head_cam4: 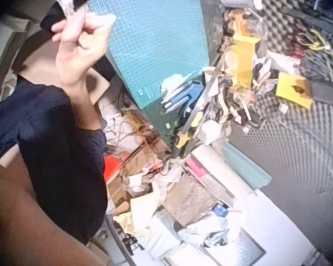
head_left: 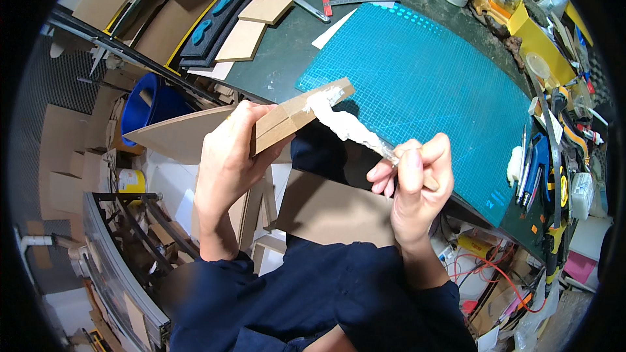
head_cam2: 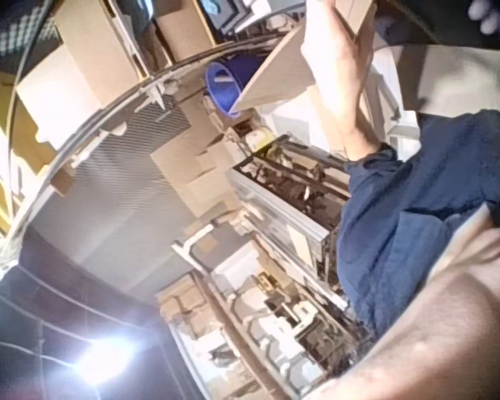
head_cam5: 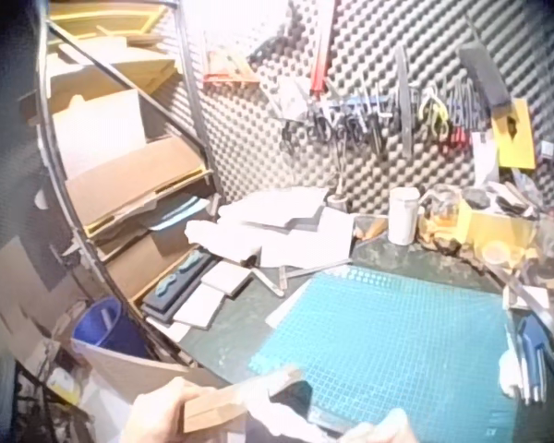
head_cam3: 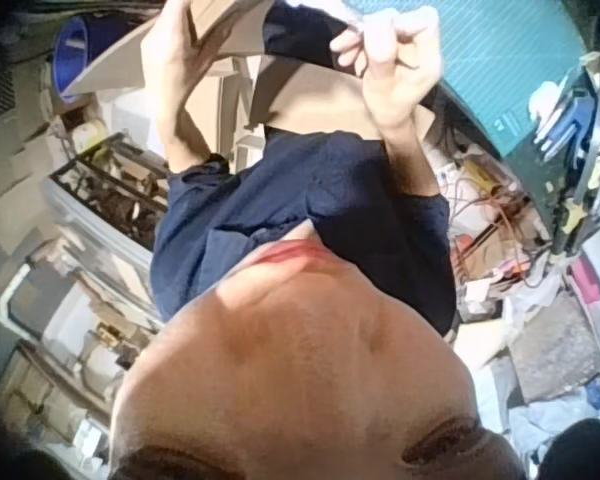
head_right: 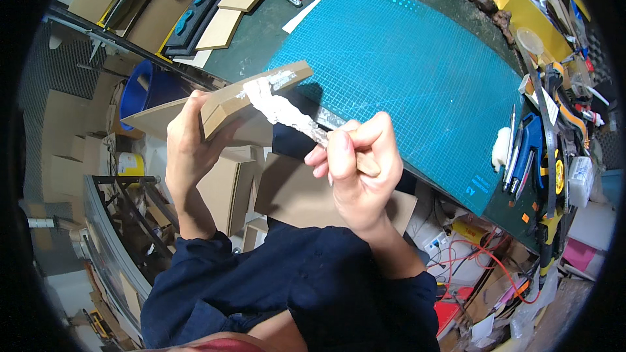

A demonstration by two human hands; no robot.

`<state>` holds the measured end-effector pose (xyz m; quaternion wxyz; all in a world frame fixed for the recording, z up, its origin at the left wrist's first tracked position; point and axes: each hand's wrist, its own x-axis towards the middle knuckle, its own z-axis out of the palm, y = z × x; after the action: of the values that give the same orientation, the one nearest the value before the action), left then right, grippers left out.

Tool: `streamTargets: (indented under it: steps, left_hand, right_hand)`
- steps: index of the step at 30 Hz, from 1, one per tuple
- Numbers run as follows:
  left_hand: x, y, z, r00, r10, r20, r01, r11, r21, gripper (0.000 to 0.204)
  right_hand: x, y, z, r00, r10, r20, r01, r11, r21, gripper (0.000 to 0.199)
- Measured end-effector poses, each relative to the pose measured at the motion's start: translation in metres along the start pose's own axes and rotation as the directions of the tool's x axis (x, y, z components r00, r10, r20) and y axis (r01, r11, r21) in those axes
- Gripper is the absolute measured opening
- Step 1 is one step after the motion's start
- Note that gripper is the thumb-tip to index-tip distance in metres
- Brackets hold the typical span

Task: The person applies glue to the edges of a rectangular cardboard piece using a brush, then joins it to another cardboard piece. They press the joint and use a yellow staple gun to fasten the connection, completing a small cardboard assembly.

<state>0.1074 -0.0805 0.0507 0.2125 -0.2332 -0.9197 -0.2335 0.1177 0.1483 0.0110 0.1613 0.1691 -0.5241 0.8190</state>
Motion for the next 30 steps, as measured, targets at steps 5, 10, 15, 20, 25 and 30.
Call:
streamTargets:
  steps: [5,10,15,20,25,30]
  left_hand:
    - [0.0,-0.001,0.0,1.0,-0.026,0.008,0.026,1.0,-0.001,0.037]
    - [0.001,0.0,0.0,1.0,-0.018,0.009,0.018,1.0,-0.017,0.038]
    - [0.0,-0.001,-0.001,1.0,0.001,0.022,-0.001,1.0,0.009,0.042]
    - [0.0,-0.002,0.001,1.0,0.004,0.003,-0.004,1.0,0.003,0.043]
    - [-0.001,-0.003,0.0,1.0,-0.019,0.018,0.019,1.0,-0.007,0.041]
    - [0.0,0.0,-0.002,1.0,0.006,0.02,-0.007,1.0,0.011,0.039]
  right_hand:
    - [0.001,0.002,-0.002,0.966,0.181,-0.184,-0.19,0.981,-0.033,0.021]
    - [0.01,-0.002,-0.007,0.971,0.197,-0.138,-0.208,0.976,-0.068,0.02]
    - [0.017,0.0,-0.012,0.994,0.11,-0.027,-0.111,0.993,-0.04,0.024]
    - [0.023,0.009,-0.023,0.967,0.208,-0.146,-0.229,0.962,-0.146,0.022]
    - [0.018,0.025,-0.036,0.971,0.2,-0.133,-0.222,0.96,-0.172,0.022]
    - [0.054,0.001,-0.071,0.982,0.011,-0.189,-0.082,0.926,-0.369,0.025]
